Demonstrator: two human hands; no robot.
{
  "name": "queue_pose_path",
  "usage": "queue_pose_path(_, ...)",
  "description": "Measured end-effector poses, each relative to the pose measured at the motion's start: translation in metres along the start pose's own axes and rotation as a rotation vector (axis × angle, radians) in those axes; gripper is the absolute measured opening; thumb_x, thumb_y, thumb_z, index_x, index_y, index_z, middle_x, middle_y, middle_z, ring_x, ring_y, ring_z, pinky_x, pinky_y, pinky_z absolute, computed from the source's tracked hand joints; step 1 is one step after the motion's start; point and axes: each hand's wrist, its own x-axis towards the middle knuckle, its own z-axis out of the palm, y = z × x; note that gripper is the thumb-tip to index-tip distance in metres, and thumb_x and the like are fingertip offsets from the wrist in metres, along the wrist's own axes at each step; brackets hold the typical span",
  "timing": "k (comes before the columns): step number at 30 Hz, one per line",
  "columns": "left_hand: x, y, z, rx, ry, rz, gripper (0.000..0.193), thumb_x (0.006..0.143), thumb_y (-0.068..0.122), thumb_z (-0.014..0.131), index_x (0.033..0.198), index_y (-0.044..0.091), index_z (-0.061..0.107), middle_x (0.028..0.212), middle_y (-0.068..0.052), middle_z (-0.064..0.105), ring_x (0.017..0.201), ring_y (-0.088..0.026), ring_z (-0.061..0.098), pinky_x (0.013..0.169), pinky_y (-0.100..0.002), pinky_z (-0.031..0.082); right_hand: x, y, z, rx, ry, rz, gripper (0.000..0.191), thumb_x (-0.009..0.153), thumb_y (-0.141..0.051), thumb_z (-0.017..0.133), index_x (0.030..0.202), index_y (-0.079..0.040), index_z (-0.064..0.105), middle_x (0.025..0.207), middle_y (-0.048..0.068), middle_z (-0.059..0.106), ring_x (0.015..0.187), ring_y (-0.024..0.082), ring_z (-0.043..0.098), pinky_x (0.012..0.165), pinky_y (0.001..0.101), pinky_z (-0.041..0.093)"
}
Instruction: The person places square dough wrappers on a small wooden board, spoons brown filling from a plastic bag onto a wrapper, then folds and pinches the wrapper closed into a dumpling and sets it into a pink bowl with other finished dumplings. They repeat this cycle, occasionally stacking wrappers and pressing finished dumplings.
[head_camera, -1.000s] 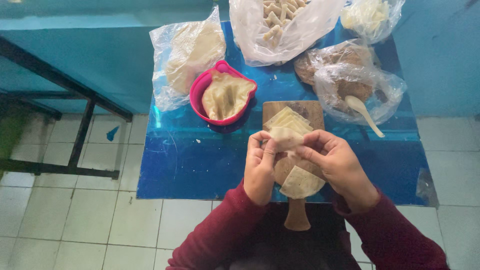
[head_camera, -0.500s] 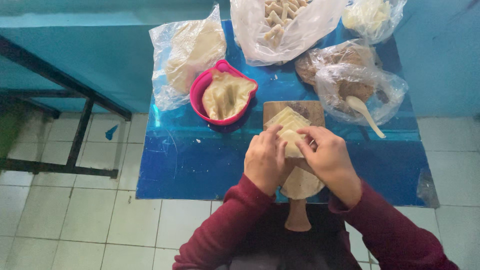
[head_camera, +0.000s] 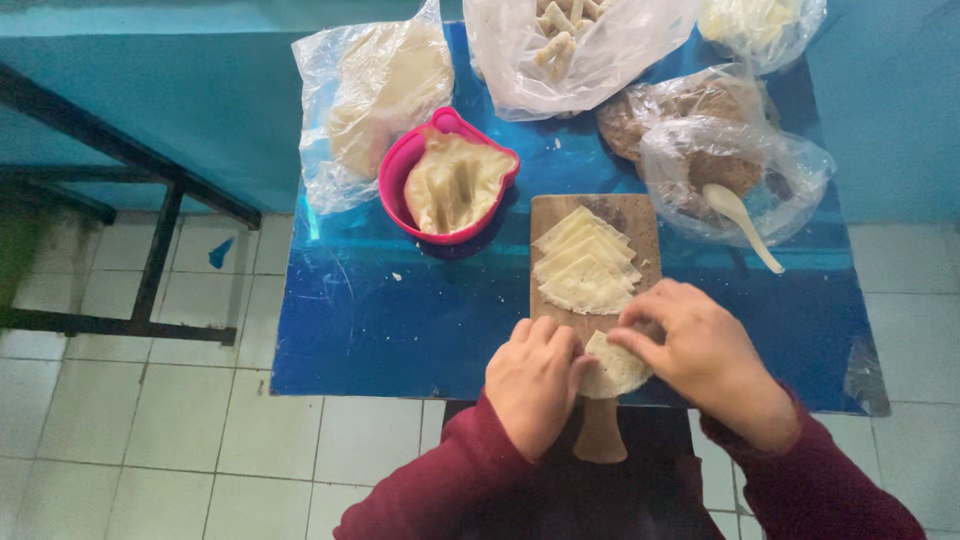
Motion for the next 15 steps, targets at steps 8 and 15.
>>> queue_pose_path(8,0.0,-0.002,0.007,-0.19,0.04,0.031,0.011,0.098,0.012,0.066,0.103,0.007,0.059,0.094,-0.012,0.063,0.09,-0.033,0.063,0.077,-0.043,0.051,-0.008,0.006,0.006,0.199,-0.086,0.028,0.014,0.081,-0.019,0.078,0.088,-0.008,0.071,0.079,0.006,0.069,0.079,0.025,0.065,0.07,0.038,0.053)
queue_pose_path(15,0.032,-0.015,-0.003,-0.299,0.183,0.036,0.024,0.094,0.007,0.064,0.118,0.003,0.059,0.107,-0.017,0.066,0.096,-0.036,0.067,0.079,-0.044,0.055,0.013,0.0,0.024,0.226,0.104,0.197,0.026,0.081,-0.019,0.079,0.101,-0.005,0.069,0.089,0.011,0.07,0.07,0.024,0.07,0.065,0.034,0.055)
